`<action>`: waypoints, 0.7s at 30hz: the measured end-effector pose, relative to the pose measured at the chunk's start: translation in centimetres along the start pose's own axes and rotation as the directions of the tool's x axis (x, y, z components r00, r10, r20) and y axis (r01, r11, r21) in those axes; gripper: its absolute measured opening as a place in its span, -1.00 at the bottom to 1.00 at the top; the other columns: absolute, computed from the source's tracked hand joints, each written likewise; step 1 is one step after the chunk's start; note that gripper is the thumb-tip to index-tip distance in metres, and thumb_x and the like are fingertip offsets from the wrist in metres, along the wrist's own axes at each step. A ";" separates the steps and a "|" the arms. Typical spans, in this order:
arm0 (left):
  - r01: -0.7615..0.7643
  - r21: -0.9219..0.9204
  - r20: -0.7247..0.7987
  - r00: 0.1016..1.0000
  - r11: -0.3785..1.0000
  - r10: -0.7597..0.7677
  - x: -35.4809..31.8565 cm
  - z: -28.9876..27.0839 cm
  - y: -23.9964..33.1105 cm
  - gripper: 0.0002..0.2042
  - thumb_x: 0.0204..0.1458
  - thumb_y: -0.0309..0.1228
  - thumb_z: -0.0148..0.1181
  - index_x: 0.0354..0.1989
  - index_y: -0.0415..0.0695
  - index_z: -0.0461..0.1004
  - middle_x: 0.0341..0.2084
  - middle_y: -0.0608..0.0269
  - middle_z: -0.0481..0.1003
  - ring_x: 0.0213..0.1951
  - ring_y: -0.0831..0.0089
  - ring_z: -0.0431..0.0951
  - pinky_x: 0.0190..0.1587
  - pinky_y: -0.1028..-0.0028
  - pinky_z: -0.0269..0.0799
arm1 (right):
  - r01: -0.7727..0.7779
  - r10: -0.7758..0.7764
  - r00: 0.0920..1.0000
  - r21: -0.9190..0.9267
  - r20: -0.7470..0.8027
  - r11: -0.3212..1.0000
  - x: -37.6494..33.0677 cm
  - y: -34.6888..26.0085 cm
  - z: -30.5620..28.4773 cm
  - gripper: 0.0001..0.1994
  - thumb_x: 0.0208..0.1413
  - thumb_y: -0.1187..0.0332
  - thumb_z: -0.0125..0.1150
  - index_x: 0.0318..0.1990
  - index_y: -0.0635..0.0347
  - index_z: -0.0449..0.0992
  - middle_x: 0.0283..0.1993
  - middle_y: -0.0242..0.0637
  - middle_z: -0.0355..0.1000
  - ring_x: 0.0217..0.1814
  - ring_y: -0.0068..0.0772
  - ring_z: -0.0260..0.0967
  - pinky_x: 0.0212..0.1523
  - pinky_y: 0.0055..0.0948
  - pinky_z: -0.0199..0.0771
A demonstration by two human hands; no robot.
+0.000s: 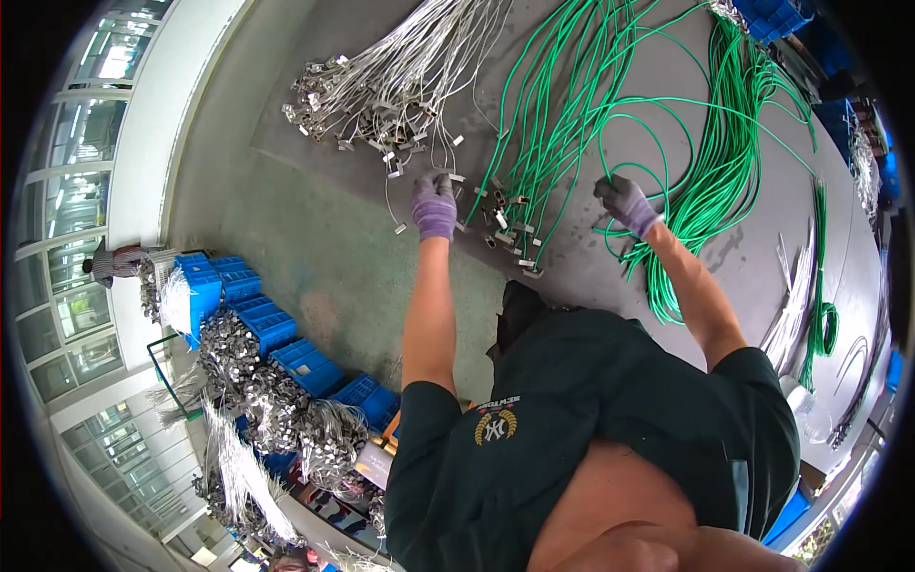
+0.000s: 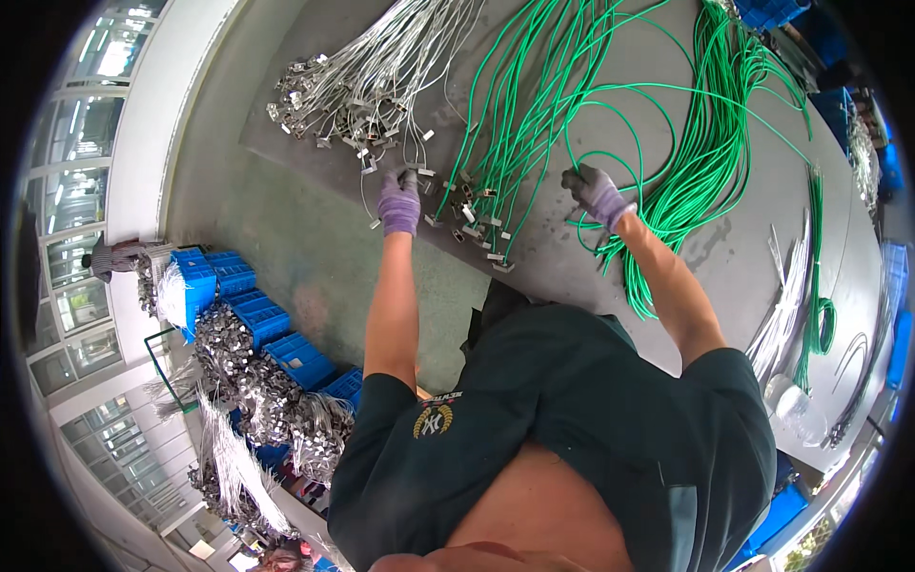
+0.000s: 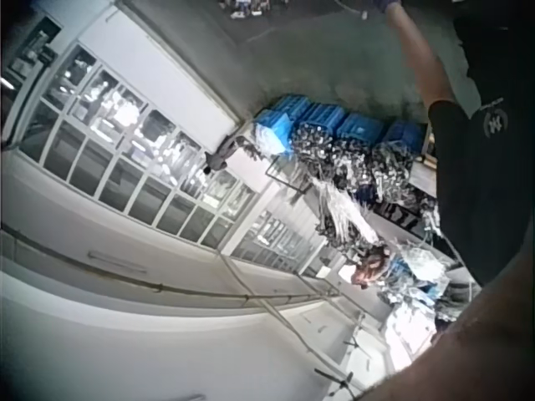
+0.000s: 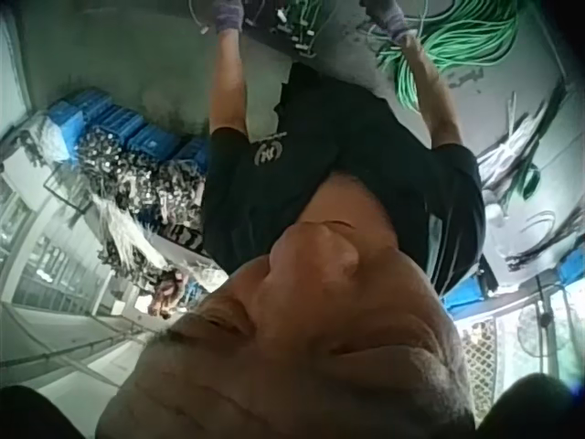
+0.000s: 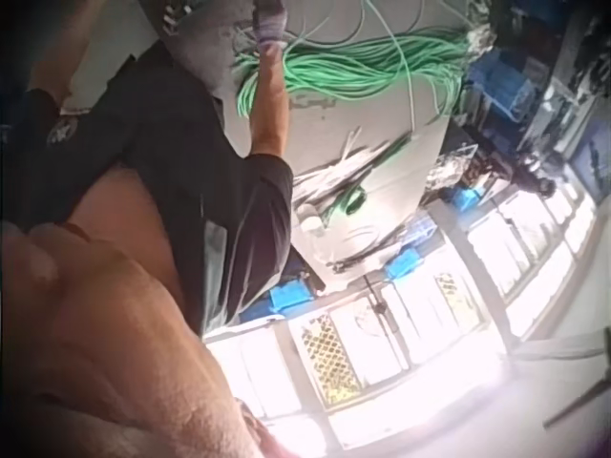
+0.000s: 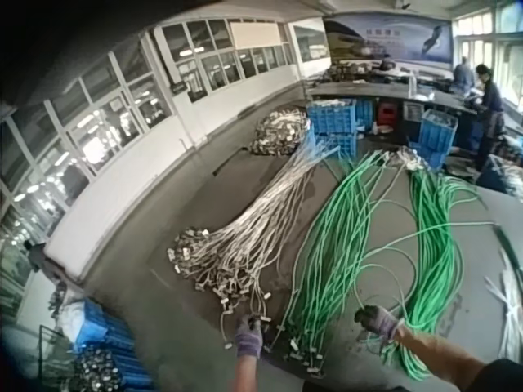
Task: Organizing and bundling groups of electrical wires using zip ties.
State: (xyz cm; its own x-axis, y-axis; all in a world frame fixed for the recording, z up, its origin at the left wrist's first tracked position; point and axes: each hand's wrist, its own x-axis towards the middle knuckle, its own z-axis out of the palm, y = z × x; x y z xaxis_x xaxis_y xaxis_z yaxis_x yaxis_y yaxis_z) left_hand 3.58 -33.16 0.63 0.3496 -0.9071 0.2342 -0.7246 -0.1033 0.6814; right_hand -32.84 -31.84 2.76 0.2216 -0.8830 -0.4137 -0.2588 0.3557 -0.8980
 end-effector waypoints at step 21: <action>0.333 0.495 0.303 0.799 0.802 -0.519 9.0 3.5 -7.3 -0.64 -0.20 -0.20 0.07 -0.32 -0.24 0.51 -0.28 -0.17 0.47 -0.16 0.00 0.47 -0.11 0.23 0.38 | 0.016 0.073 0.975 -0.393 0.210 0.919 6.7 -14.4 6.5 -0.67 0.12 0.14 -0.04 -0.22 0.23 0.47 -0.52 -0.22 0.43 -0.55 -0.43 0.37 -0.45 -0.39 0.38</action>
State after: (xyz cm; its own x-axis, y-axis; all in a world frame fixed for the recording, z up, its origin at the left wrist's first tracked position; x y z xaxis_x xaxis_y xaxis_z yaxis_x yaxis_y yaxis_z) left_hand 9.90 -41.99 -4.67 0.4752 -0.7953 -0.3765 -0.7594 -0.5868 0.2811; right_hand -21.51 -40.86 11.94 0.3944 -0.7710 -0.5001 -0.6043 0.1924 -0.7732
